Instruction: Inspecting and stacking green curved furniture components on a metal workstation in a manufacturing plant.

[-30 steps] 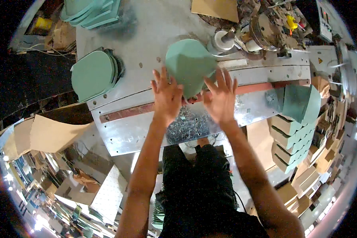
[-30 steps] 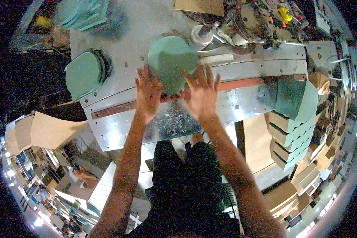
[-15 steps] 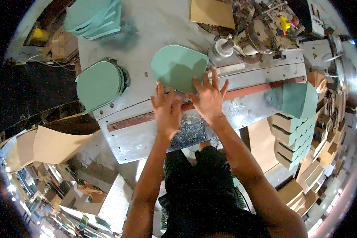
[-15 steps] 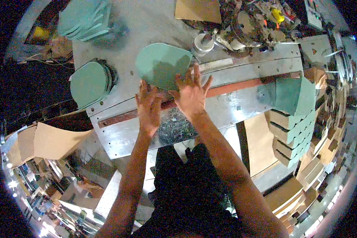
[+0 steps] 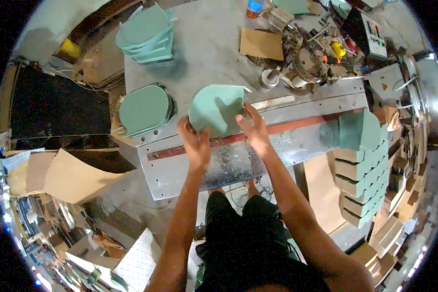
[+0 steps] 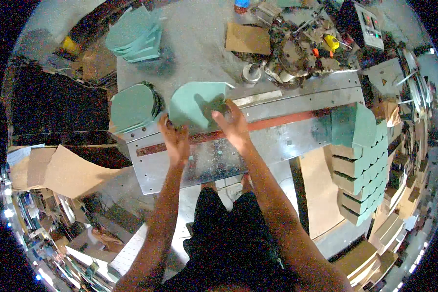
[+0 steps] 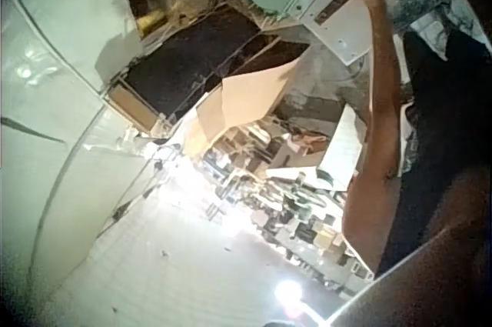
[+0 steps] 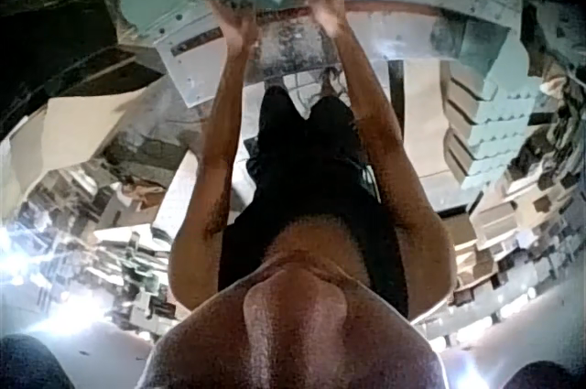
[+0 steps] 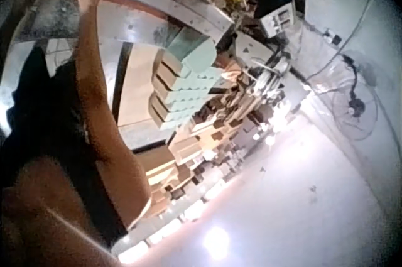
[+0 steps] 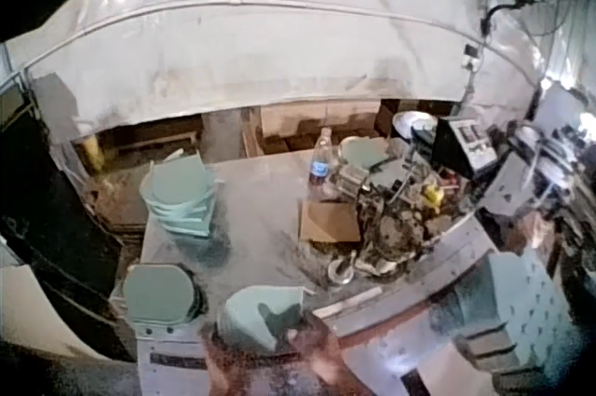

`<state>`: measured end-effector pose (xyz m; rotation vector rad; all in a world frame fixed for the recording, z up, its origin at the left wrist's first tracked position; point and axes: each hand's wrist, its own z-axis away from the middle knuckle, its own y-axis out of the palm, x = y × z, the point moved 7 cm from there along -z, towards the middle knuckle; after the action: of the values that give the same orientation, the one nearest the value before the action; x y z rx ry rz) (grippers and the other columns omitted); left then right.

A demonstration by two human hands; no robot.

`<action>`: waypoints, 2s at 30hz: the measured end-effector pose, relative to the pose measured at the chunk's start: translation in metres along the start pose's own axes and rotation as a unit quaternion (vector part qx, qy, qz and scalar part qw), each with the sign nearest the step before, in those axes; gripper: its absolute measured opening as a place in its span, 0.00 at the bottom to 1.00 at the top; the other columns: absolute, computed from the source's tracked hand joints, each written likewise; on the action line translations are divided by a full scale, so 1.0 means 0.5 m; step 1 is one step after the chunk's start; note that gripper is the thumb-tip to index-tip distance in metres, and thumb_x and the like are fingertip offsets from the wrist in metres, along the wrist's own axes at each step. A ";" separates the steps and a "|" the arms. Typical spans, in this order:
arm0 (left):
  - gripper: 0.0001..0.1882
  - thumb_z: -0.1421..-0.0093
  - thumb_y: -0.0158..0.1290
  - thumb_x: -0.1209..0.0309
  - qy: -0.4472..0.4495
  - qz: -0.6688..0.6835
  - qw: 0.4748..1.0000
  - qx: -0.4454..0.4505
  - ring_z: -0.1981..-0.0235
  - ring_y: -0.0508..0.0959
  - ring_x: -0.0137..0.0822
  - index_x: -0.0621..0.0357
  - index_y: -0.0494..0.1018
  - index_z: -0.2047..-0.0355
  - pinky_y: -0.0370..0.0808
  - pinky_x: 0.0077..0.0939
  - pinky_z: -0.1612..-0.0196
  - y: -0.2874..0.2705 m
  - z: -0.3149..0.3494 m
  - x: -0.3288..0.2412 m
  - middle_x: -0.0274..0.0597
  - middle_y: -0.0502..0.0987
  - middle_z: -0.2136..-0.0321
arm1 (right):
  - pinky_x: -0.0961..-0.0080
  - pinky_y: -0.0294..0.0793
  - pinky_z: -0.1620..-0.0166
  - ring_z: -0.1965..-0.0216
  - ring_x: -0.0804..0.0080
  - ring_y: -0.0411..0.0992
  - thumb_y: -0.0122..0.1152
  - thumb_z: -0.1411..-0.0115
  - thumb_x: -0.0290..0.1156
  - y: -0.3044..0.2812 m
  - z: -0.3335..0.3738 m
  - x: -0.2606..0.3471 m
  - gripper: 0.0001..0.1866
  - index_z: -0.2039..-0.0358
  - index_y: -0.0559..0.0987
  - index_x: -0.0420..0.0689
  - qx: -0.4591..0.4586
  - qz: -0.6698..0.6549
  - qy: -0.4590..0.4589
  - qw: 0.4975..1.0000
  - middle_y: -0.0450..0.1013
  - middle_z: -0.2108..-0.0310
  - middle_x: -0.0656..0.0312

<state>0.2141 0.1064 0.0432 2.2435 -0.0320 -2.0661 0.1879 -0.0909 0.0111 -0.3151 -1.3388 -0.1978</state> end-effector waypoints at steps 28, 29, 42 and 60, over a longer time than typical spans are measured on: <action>0.29 0.54 0.60 0.70 0.242 -0.394 0.839 0.286 0.34 0.54 0.47 0.50 0.69 0.49 0.49 0.62 0.37 0.180 0.367 -0.330 0.43 0.60 0.39 | 0.73 0.72 0.56 0.61 0.71 0.73 0.56 0.52 0.20 -0.218 0.250 0.181 0.20 0.54 0.76 0.41 0.106 -0.398 0.047 0.910 0.75 0.62 0.62; 0.30 0.53 0.61 0.68 0.238 -0.372 0.851 0.284 0.34 0.54 0.49 0.52 0.68 0.47 0.49 0.62 0.37 0.173 0.361 -0.335 0.46 0.58 0.38 | 0.73 0.72 0.56 0.61 0.71 0.73 0.56 0.52 0.20 -0.213 0.247 0.186 0.20 0.54 0.76 0.41 0.109 -0.396 0.047 0.910 0.75 0.62 0.62; 0.48 0.39 0.18 0.33 0.130 0.073 0.978 0.148 0.30 0.30 0.38 0.58 0.30 0.32 0.27 0.37 0.32 -0.028 0.002 -0.415 0.42 0.31 0.31 | 0.77 0.70 0.60 0.65 0.77 0.71 0.63 0.46 0.27 -0.028 0.293 0.268 0.13 0.60 0.76 0.39 0.144 -0.204 0.074 0.966 0.75 0.66 0.65; 0.24 0.39 0.52 0.63 0.115 -0.219 0.967 -0.057 0.48 0.67 0.52 0.64 0.65 0.47 0.62 0.42 0.44 -0.258 -0.045 -0.244 0.57 0.67 0.47 | 0.75 0.72 0.58 0.61 0.73 0.72 0.56 0.48 0.23 0.167 0.186 0.268 0.20 0.52 0.71 0.36 0.074 -0.115 0.046 0.990 0.74 0.61 0.60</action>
<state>0.2201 0.2453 0.1556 2.5773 0.6377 -1.8981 0.1587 0.0241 0.1507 -0.0253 -1.2886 -0.2995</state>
